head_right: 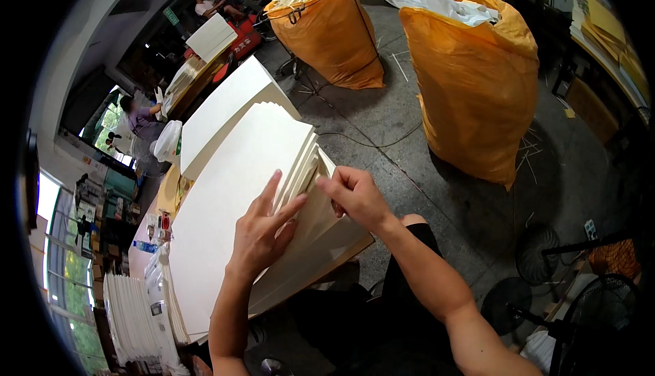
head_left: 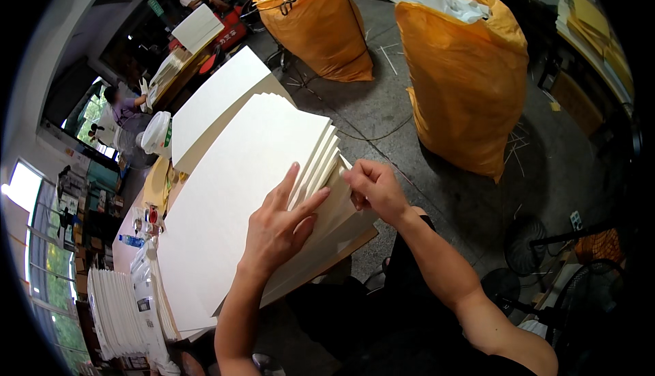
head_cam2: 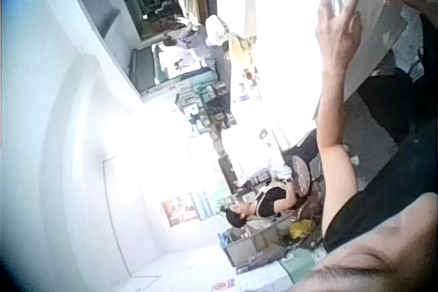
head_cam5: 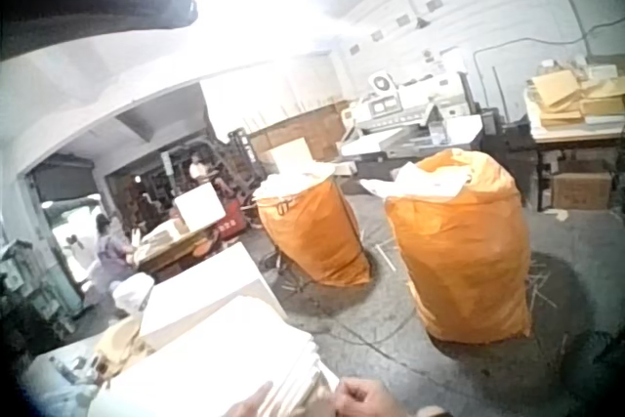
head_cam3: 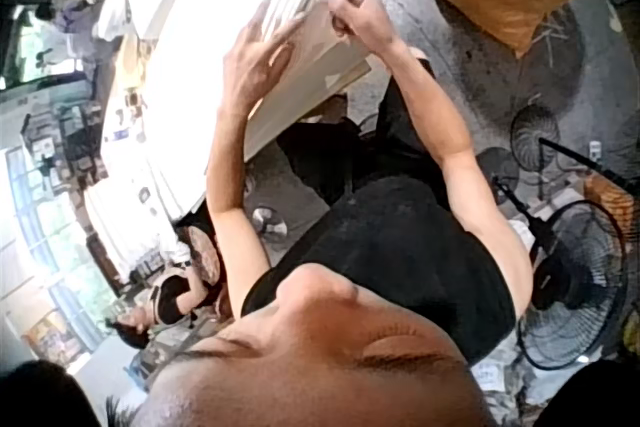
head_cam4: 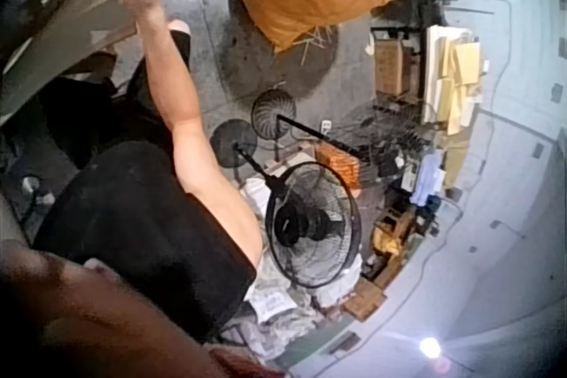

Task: The person is sorting and stacking white sheets of paper into piles on a table.

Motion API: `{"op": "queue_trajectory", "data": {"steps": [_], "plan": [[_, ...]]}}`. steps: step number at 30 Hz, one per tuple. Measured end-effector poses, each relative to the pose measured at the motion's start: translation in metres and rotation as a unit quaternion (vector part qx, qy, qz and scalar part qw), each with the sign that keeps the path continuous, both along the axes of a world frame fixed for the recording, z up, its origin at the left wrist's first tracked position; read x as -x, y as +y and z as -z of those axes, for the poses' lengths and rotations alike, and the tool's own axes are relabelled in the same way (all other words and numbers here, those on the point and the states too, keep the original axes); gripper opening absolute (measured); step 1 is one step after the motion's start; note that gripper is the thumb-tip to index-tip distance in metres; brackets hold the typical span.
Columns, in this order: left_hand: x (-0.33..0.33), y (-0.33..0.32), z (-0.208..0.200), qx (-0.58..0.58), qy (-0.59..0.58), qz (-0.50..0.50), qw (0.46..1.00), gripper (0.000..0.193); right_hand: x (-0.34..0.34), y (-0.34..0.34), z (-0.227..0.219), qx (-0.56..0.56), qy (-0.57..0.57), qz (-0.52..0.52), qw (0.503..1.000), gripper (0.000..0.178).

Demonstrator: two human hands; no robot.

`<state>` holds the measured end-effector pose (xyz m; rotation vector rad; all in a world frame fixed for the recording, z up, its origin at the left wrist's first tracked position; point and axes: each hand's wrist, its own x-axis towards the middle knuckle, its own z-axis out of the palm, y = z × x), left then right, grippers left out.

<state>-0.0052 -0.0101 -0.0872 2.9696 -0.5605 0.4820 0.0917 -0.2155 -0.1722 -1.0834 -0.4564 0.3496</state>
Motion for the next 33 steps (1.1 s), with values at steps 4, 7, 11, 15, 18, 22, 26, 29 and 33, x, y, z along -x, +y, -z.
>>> {"op": "queue_trajectory", "data": {"steps": [4, 7, 11, 15, 18, 22, 26, 29, 33], "plan": [[-0.003, 0.001, 0.008, -0.038, -0.036, 0.012, 0.999, 0.053, -0.004, 0.002, 0.005, 0.017, -0.025, 0.019, 0.999, 0.034], [-0.004, 0.003, 0.006, -0.028, -0.033, 0.014, 0.999, 0.05, -0.006, -0.002, -0.004, -0.074, 0.123, -0.07, 0.987, 0.033], [0.001, -0.007, -0.001, 0.014, -0.013, -0.002, 1.0, 0.055, -0.006, 0.002, -0.008, -0.095, 0.135, -0.069, 0.984, 0.031], [-0.002, -0.004, 0.002, 0.015, -0.002, -0.008, 1.0, 0.064, -0.007, -0.001, -0.01, -0.083, 0.132, -0.067, 0.985, 0.032], [-0.002, -0.008, 0.001, 0.015, 0.013, -0.008, 1.0, 0.063, -0.004, -0.008, -0.007, -0.063, 0.118, -0.012, 0.991, 0.032], [0.002, -0.008, 0.0, 0.024, 0.025, -0.014, 0.999, 0.062, 0.027, -0.018, 0.017, 0.198, -0.237, 0.406, 0.86, 0.026], [0.0, 0.005, 0.008, 0.036, -0.016, 0.018, 0.999, 0.059, 0.037, -0.005, -0.009, 0.296, -0.554, 0.12, 0.769, 0.034], [0.008, 0.003, 0.023, -0.078, -0.002, 0.064, 0.995, 0.061, 0.044, -0.002, 0.007, 0.45, -0.487, -0.038, 0.748, 0.044], [0.027, -0.004, 0.05, -0.101, -0.02, 0.006, 0.995, 0.076, 0.04, -0.004, -0.009, 0.379, -0.437, -0.085, 0.811, 0.056]]}}
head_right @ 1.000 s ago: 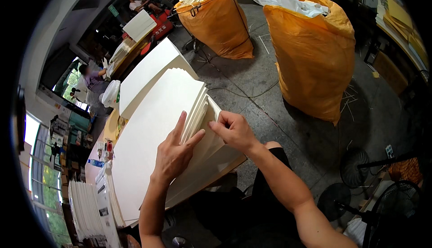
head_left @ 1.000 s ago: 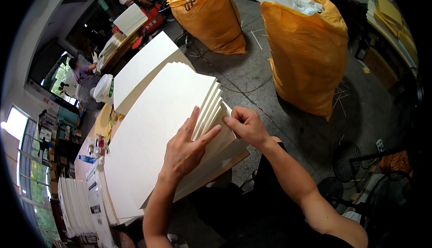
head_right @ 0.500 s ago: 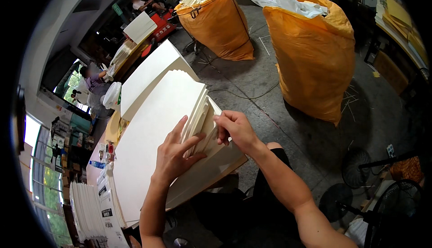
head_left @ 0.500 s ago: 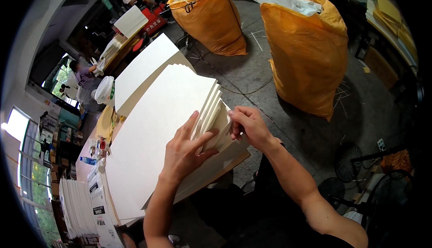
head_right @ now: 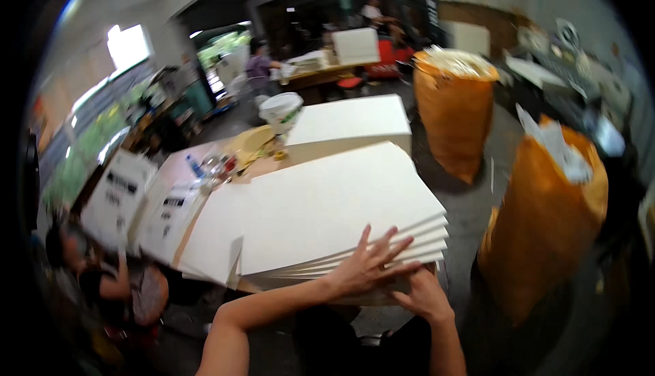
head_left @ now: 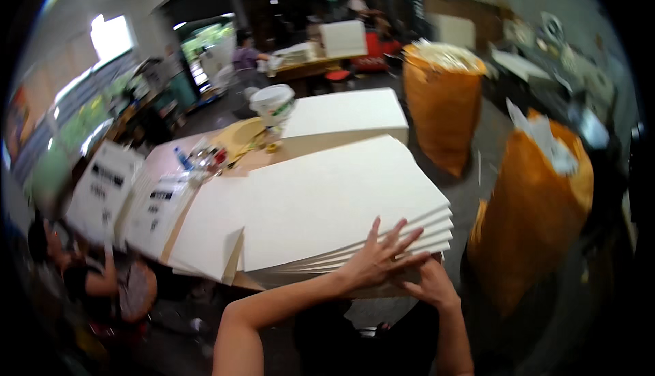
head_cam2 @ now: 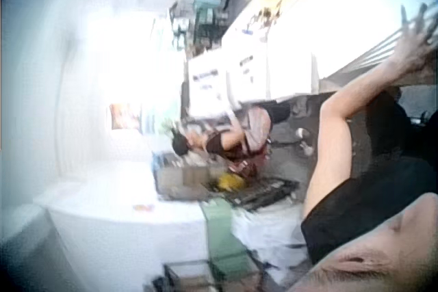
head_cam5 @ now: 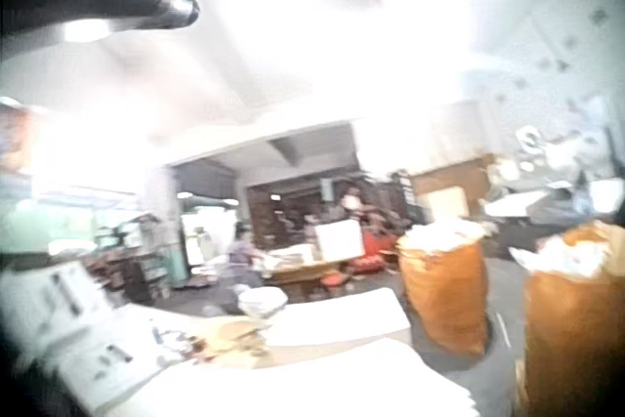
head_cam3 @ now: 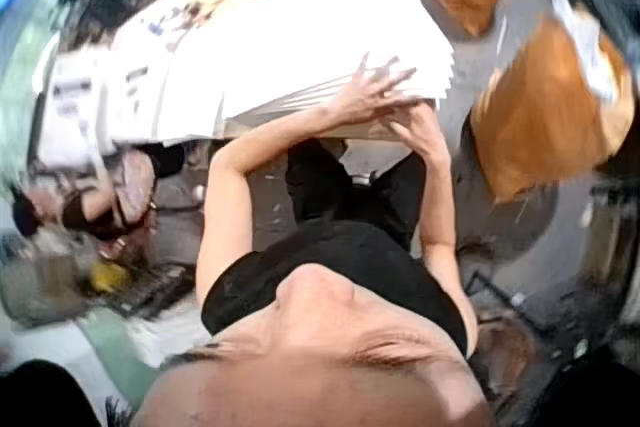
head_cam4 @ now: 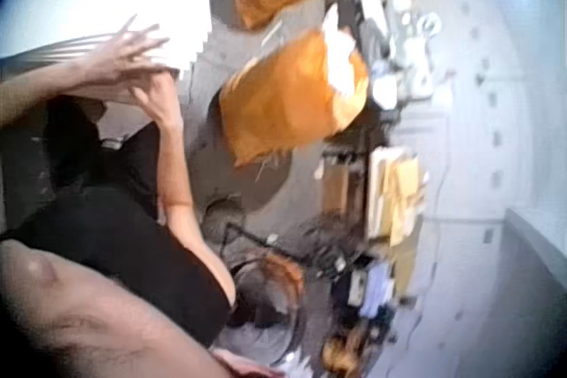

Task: The person is sorting and stacking white sheets of paper into piles on a table.

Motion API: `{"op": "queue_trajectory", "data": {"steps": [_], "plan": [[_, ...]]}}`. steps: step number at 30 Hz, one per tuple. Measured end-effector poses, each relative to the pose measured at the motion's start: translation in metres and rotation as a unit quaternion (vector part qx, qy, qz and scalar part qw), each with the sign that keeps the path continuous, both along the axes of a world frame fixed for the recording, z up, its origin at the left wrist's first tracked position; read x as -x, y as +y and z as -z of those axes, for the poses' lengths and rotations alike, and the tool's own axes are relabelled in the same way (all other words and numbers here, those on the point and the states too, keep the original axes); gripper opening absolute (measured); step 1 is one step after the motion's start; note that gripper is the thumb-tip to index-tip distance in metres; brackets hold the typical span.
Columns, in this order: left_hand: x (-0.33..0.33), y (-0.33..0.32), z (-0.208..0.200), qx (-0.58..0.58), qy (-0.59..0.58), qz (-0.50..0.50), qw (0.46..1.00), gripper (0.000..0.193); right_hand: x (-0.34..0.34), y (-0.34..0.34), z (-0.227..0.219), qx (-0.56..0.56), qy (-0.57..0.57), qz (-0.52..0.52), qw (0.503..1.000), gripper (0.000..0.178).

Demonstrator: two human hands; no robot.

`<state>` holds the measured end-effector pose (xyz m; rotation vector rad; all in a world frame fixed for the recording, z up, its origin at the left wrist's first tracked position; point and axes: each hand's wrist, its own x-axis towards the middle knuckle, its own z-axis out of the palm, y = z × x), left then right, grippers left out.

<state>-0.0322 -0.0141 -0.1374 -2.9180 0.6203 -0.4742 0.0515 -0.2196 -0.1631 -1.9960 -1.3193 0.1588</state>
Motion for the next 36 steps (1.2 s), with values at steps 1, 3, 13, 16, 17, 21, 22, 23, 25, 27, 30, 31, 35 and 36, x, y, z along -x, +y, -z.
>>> {"op": "queue_trajectory", "data": {"steps": [1, 3, 13, 16, 17, 21, 22, 23, 25, 27, 30, 31, 35, 36], "plan": [[0.001, -0.003, 0.007, 0.019, -0.023, -0.005, 1.0, 0.075, -0.005, -0.007, 0.002, -0.011, -0.017, 0.017, 1.0, 0.061], [0.028, 0.013, 0.028, 0.005, -0.102, -0.112, 0.988, 0.072, 0.002, 0.003, -0.017, -0.023, 0.056, 0.012, 0.998, 0.07], [0.204, 0.141, 0.035, -0.036, -0.245, -0.355, 0.902, 0.028, 0.014, 0.017, 0.022, -0.023, -0.082, 0.08, 0.993, 0.068], [0.2, 0.121, 0.003, -0.056, -0.217, -0.34, 0.913, 0.014, 0.014, 0.02, 0.041, 0.011, -0.172, 0.118, 0.978, 0.072], [0.199, 0.113, -0.006, -0.061, -0.178, -0.346, 0.919, 0.012, 0.012, 0.02, 0.043, 0.008, -0.175, 0.116, 0.978, 0.071], [0.193, 0.034, -0.013, -0.05, -0.155, -0.272, 0.948, 0.012, 0.013, 0.015, 0.036, -0.028, -0.154, 0.102, 0.982, 0.067], [0.199, 0.016, -0.021, -0.034, -0.137, -0.293, 0.946, 0.013, 0.01, 0.015, 0.04, -0.039, -0.11, 0.083, 0.99, 0.066], [0.203, 0.004, -0.025, -0.012, -0.119, -0.308, 0.944, 0.018, 0.006, 0.013, 0.044, -0.045, -0.066, 0.068, 0.994, 0.065], [0.222, -0.007, -0.033, 0.086, -0.101, -0.315, 0.94, 0.033, 0.005, 0.013, 0.046, -0.045, -0.103, 0.072, 0.991, 0.059], [0.24, 0.004, -0.03, 0.19, -0.124, -0.349, 0.909, 0.049, 0.007, 0.013, 0.041, -0.028, -0.15, 0.074, 0.986, 0.057], [0.274, 0.048, 0.008, 0.492, -0.213, -0.429, 0.727, 0.067, 0.011, 0.011, 0.036, -0.028, -0.117, 0.067, 0.99, 0.052], [0.284, 0.07, 0.04, 0.658, -0.239, -0.426, 0.573, 0.071, 0.015, 0.013, 0.031, -0.028, -0.083, 0.065, 0.994, 0.05], [0.271, 0.113, 0.078, 0.974, 0.118, -0.046, 0.19, 0.09, 0.011, 0.009, 0.019, 0.023, 0.081, 0.044, 0.996, 0.046], [0.259, 0.104, 0.072, 0.96, 0.114, -0.119, 0.225, 0.087, 0.012, 0.004, 0.01, 0.07, 0.05, 0.019, 0.996, 0.051]]}}
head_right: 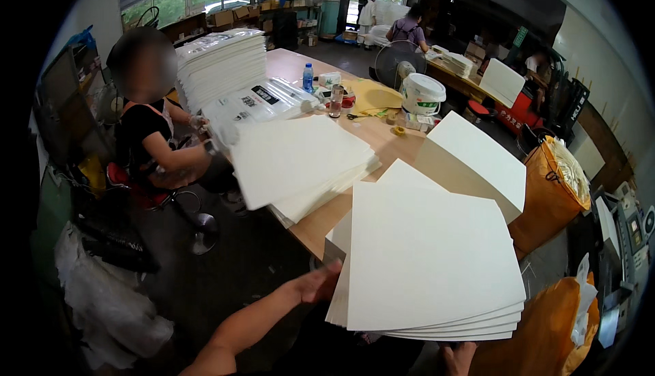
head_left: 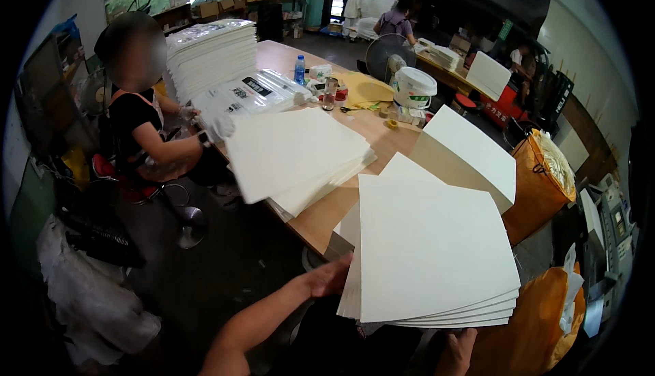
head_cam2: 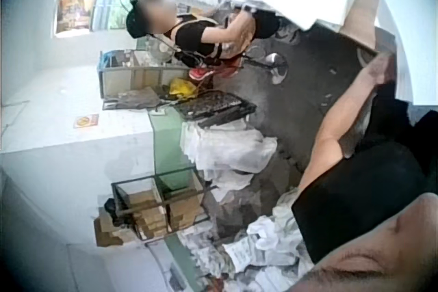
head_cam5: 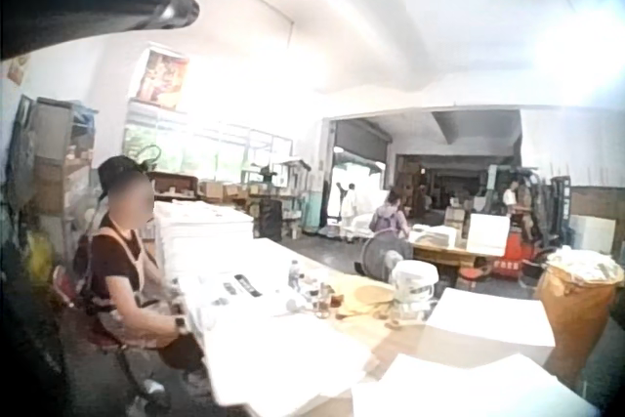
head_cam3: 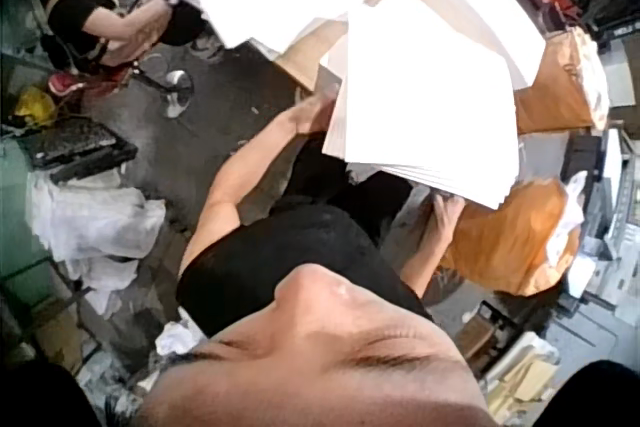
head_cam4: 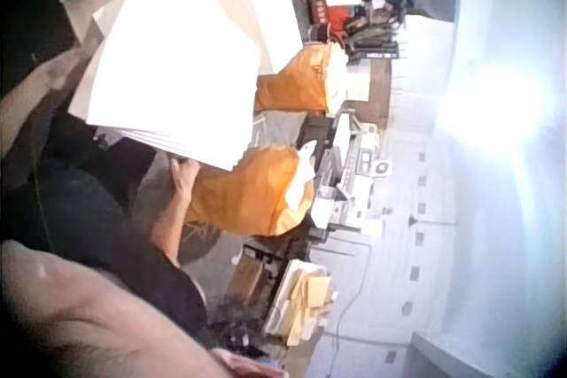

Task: The person is sorting and stacking white sheets of paper into piles on a table.

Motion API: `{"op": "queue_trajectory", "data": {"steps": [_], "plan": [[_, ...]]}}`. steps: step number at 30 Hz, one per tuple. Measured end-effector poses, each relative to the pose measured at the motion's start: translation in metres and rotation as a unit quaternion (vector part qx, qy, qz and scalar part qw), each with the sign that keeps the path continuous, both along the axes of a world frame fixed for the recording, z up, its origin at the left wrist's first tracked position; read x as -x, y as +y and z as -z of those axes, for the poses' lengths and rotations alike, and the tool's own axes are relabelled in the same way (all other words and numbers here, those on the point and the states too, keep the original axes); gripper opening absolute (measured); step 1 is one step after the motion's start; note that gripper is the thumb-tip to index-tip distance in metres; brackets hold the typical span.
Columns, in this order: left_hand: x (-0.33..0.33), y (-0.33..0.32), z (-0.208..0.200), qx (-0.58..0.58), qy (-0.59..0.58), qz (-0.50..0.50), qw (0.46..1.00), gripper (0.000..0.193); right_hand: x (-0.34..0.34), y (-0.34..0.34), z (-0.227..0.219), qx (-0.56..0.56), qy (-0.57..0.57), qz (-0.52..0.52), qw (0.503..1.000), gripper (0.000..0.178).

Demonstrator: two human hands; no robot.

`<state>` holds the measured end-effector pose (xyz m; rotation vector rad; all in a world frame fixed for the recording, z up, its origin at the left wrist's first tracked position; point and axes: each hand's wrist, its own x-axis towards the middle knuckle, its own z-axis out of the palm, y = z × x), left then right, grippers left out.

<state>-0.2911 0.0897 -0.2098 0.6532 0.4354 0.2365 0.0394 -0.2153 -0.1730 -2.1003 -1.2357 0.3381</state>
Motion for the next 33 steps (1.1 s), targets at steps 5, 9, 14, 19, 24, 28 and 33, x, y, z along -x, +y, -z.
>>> {"op": "queue_trajectory", "data": {"steps": [5, 9, 14, 19, 24, 28, 33], "plan": [[-0.025, -0.021, -0.027, -0.24, -0.004, -0.067, 0.968, 0.074, 0.014, 0.008, -0.031, 0.037, 0.05, 0.001, 0.998, 0.053], [-0.036, -0.022, -0.05, -0.407, 0.027, -0.132, 0.903, 0.07, 0.03, 0.015, -0.045, -0.058, 0.187, 0.089, 0.977, 0.056], [-0.003, 0.009, -0.087, -0.469, 0.072, -0.061, 0.878, 0.072, 0.069, 0.056, -0.042, -0.326, 0.446, 0.162, 0.817, 0.061], [0.051, 0.045, -0.074, -0.42, 0.032, -0.208, 0.883, 0.065, 0.113, 0.172, -0.054, -0.381, 0.607, 0.033, 0.696, 0.066], [0.095, 0.11, -0.044, -0.416, -0.024, -0.38, 0.826, 0.062, 0.15, 0.321, -0.08, -0.308, 0.606, -0.065, 0.73, 0.072], [0.12, 0.188, -0.009, -0.38, -0.043, -0.492, 0.782, 0.06, 0.155, 0.456, -0.048, -0.231, 0.656, -0.121, 0.708, 0.057], [0.142, 0.266, 0.037, -0.298, -0.023, -0.573, 0.763, 0.063, 0.187, 0.591, 0.002, -0.202, 0.689, -0.118, 0.686, 0.024]]}}
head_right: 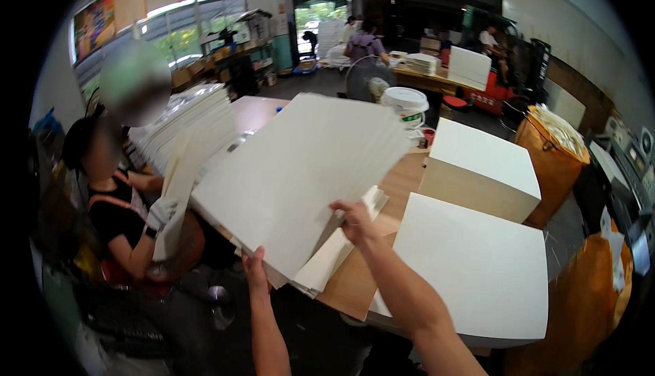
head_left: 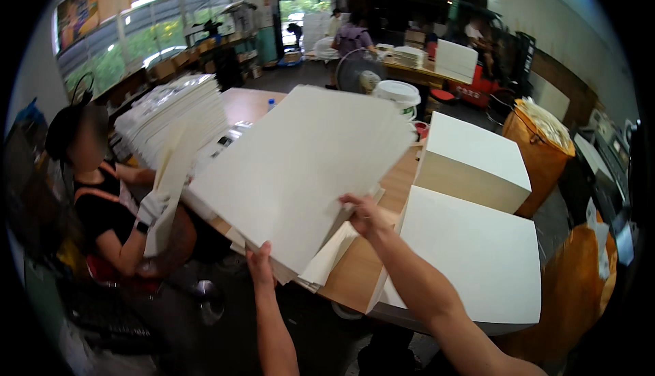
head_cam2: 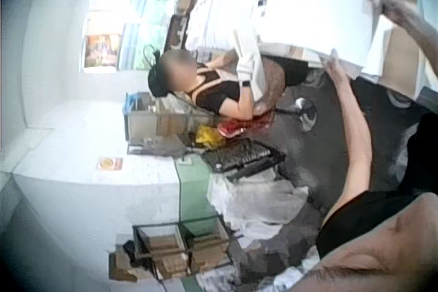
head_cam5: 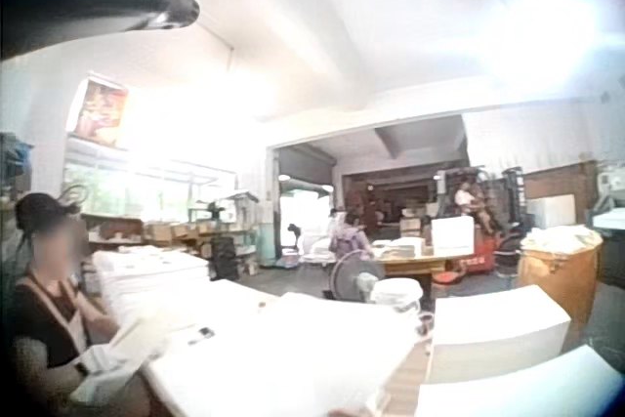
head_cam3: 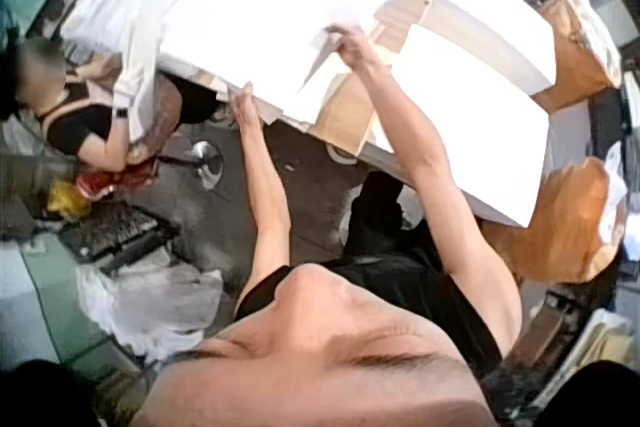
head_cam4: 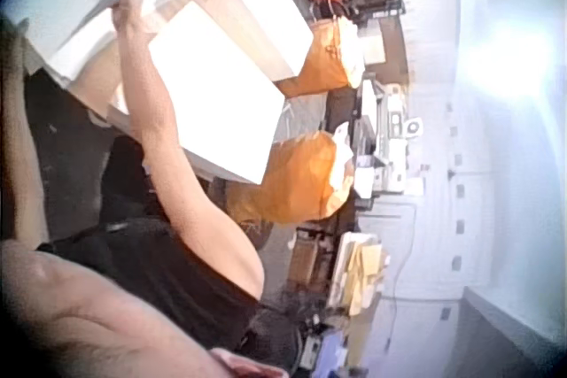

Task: The person is sorting and stacking white sheets of paper into piles on a table.

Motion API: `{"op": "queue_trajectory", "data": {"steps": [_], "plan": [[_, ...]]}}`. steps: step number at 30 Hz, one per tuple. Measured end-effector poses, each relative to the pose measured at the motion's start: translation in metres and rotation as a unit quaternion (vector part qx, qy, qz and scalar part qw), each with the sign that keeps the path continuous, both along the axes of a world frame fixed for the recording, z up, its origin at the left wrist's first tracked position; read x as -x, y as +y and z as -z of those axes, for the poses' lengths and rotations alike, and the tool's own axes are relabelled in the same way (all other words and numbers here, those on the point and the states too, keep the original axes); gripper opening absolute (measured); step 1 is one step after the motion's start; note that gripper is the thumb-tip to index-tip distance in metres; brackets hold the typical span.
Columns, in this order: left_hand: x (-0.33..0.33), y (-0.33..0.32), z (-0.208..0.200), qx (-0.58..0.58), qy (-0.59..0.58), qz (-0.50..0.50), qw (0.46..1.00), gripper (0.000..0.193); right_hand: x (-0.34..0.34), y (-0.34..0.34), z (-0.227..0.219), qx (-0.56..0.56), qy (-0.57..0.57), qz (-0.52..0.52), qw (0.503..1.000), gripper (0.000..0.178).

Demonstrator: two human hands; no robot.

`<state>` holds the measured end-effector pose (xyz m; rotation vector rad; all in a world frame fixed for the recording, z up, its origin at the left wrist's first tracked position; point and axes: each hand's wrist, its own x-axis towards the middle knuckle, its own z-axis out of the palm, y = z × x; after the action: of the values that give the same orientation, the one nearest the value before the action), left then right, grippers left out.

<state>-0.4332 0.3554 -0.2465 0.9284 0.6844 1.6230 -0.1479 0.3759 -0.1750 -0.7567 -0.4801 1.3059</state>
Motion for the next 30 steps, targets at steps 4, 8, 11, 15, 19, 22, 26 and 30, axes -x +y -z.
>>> {"op": "queue_trajectory", "data": {"steps": [4, 8, 11, 15, 19, 22, 26, 30], "plan": [[0.0, 0.011, 0.043, 0.131, -0.041, 0.065, 0.988, 0.061, 0.003, 0.056, 0.1, 0.129, 0.048, 0.022, 0.99, 0.031], [0.047, 0.028, 0.122, 0.121, -0.057, 0.073, 0.988, 0.065, 0.077, 0.064, 0.148, 0.264, -0.041, 0.147, 0.952, 0.047], [0.023, 0.016, 0.117, 0.233, -0.044, 0.082, 0.968, 0.07, 0.036, 0.061, 0.163, 0.359, -0.032, 0.053, 0.931, 0.066], [0.011, 0.023, 0.132, 0.182, -0.011, 0.084, 0.98, 0.062, 0.052, 0.062, 0.159, 0.38, -0.128, 0.191, 0.896, 0.068], [0.019, 0.027, 0.134, 0.204, -0.023, 0.126, 0.97, 0.052, 0.129, 0.004, 0.132, 0.358, -0.453, 0.17, 0.798, 0.076], [0.05, 0.042, 0.144, 0.159, -0.069, 0.179, 0.969, 0.049, 0.165, -0.132, 0.1, 0.012, -0.421, -0.101, 0.901, 0.048], [0.051, 0.041, 0.153, 0.192, -0.084, 0.097, 0.973, 0.044, 0.05, -0.373, 0.083, -0.044, -0.477, -0.272, 0.834, 0.025], [0.002, -0.045, 0.122, 0.204, 0.153, -0.181, 0.95, 0.037, -0.08, -0.588, 0.099, 0.476, -0.297, 0.249, 0.789, 0.018]]}}
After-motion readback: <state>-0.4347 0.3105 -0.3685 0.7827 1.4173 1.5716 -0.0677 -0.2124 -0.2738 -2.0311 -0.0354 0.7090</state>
